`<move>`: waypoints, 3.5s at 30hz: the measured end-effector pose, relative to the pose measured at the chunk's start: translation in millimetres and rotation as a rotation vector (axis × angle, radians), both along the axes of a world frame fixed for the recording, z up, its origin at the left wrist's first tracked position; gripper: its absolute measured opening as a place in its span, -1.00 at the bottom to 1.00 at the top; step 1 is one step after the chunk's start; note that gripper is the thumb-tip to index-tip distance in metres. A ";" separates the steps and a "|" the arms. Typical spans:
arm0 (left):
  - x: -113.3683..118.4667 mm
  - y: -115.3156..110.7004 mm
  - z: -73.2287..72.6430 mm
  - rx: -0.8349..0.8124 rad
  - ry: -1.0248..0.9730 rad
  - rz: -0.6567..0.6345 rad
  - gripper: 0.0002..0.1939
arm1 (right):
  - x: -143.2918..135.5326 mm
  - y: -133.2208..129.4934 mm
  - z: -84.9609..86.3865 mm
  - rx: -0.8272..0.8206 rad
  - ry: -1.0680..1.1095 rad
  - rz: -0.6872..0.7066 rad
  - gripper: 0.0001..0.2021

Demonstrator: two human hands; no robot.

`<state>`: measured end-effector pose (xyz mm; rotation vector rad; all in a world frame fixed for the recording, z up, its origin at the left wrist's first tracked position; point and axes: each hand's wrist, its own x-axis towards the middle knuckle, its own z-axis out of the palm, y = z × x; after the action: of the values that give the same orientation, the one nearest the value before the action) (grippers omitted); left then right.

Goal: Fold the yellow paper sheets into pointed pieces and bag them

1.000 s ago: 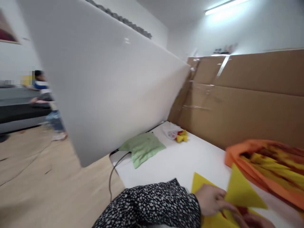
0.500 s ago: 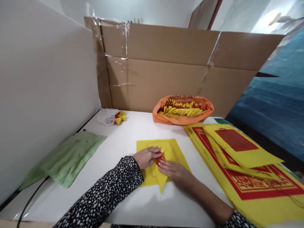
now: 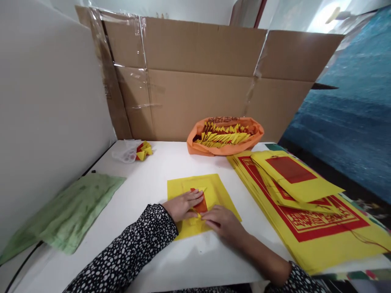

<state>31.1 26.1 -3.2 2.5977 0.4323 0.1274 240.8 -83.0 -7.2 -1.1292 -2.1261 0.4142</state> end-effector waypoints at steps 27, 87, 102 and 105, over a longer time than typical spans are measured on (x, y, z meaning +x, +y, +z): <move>4.8 18.5 0.8 -0.806 -0.455 0.506 -0.67 | -46.1 -27.7 -17.7 0.316 -0.328 -0.400 -0.68; 8.6 -8.1 31.1 -1.194 -0.809 0.758 -0.45 | -34.7 47.6 30.6 -0.094 0.227 -0.423 -0.71; 8.0 -5.1 33.5 -1.012 -0.920 0.752 -0.39 | -25.3 69.3 47.7 -0.327 0.414 -0.191 -0.61; 4.7 0.8 27.0 -0.966 -0.943 0.826 -0.27 | -21.7 89.3 61.6 -0.316 0.324 -0.096 -0.73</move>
<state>35.8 26.9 23.8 1.1026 0.8677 1.0521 219.0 6.3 54.4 -1.2366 -1.7562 0.8494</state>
